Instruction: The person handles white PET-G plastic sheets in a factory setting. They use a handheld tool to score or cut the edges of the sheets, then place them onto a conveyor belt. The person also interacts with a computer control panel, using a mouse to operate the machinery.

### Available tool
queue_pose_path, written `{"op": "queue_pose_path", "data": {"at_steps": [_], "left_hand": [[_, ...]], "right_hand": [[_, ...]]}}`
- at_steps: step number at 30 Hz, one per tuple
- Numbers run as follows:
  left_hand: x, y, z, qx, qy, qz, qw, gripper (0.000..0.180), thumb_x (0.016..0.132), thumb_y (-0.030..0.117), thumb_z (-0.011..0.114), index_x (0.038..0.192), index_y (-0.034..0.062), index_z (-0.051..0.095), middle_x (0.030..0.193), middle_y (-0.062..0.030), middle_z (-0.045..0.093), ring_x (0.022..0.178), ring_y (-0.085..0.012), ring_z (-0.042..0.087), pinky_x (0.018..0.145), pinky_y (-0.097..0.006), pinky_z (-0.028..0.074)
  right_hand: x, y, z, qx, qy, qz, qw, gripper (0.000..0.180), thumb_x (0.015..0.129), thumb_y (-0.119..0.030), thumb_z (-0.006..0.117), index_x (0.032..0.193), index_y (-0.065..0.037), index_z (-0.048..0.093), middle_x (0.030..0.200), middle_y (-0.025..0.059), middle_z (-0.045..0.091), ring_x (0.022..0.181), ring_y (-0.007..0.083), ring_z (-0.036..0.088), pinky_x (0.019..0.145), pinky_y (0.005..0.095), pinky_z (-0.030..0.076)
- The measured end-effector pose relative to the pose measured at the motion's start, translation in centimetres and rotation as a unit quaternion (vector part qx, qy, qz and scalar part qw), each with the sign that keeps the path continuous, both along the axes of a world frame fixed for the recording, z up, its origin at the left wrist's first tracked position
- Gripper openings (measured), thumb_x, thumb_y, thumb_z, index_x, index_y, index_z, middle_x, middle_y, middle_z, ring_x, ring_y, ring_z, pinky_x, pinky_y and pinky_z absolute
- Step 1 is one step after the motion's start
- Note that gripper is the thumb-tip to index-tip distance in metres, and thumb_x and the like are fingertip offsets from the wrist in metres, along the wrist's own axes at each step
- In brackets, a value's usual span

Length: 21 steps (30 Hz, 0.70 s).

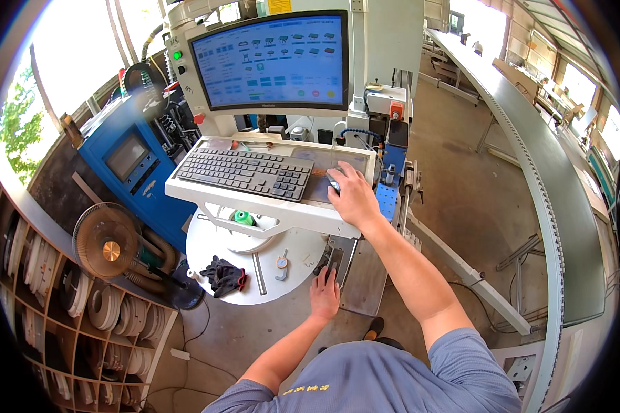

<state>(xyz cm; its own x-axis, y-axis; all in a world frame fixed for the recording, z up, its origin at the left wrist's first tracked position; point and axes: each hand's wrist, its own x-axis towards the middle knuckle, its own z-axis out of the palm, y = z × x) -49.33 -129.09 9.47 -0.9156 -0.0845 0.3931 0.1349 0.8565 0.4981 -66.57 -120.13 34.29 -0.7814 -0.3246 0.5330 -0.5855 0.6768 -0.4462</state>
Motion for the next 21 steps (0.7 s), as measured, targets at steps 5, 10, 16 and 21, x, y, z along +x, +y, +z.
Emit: {"op": "queue_pose_path", "data": {"at_steps": [5, 10, 16, 21], "left_hand": [[-0.03, -0.01, -0.08, -0.003, -0.001, 0.005, 1.000, 0.039, 0.091, 0.016, 0.057, 0.129, 0.0043, 0.056, 0.139, -0.0151, 0.047, 0.110, -0.0375, 0.052, 0.093, -0.047, 0.045], [0.01, 0.10, 0.21, -0.002, 0.001, 0.008, 1.000, 0.039, 0.091, 0.016, 0.058, 0.128, 0.0045, 0.057, 0.139, -0.0144, 0.047, 0.109, -0.0373, 0.053, 0.091, -0.047, 0.046], [0.06, 0.12, 0.33, 0.001, 0.007, 0.007, 1.000, 0.039, 0.090, 0.015, 0.058, 0.128, 0.0042, 0.057, 0.138, -0.0146, 0.048, 0.109, -0.0378, 0.052, 0.092, -0.047, 0.045], [0.01, 0.07, 0.05, 0.010, -0.008, 0.010, 1.000, 0.040, 0.093, 0.017, 0.056, 0.130, 0.0048, 0.055, 0.140, -0.0185, 0.047, 0.111, -0.0398, 0.052, 0.095, -0.048, 0.045]], "right_hand": [[0.00, -0.03, 0.06, 0.005, -0.001, 0.000, 1.000, 0.040, 0.087, -0.020, 0.060, 0.124, -0.005, 0.062, 0.139, 0.0184, 0.049, 0.126, 0.0356, 0.049, 0.104, 0.0425, 0.044], [0.12, -0.01, 0.23, 0.008, -0.011, -0.001, 1.000, 0.043, 0.088, -0.021, 0.061, 0.129, -0.006, 0.059, 0.142, 0.0186, 0.047, 0.127, 0.0360, 0.048, 0.106, 0.0425, 0.042], [0.21, -0.05, 0.37, 0.014, -0.017, -0.004, 1.000, 0.046, 0.089, -0.022, 0.061, 0.132, -0.007, 0.057, 0.143, 0.0181, 0.046, 0.128, 0.0362, 0.048, 0.107, 0.0427, 0.041], [0.06, -0.04, 0.07, 0.016, 0.001, -0.007, 1.000, 0.045, 0.087, -0.023, 0.060, 0.129, -0.007, 0.058, 0.141, 0.0195, 0.047, 0.127, 0.0365, 0.048, 0.104, 0.0435, 0.044]]}}
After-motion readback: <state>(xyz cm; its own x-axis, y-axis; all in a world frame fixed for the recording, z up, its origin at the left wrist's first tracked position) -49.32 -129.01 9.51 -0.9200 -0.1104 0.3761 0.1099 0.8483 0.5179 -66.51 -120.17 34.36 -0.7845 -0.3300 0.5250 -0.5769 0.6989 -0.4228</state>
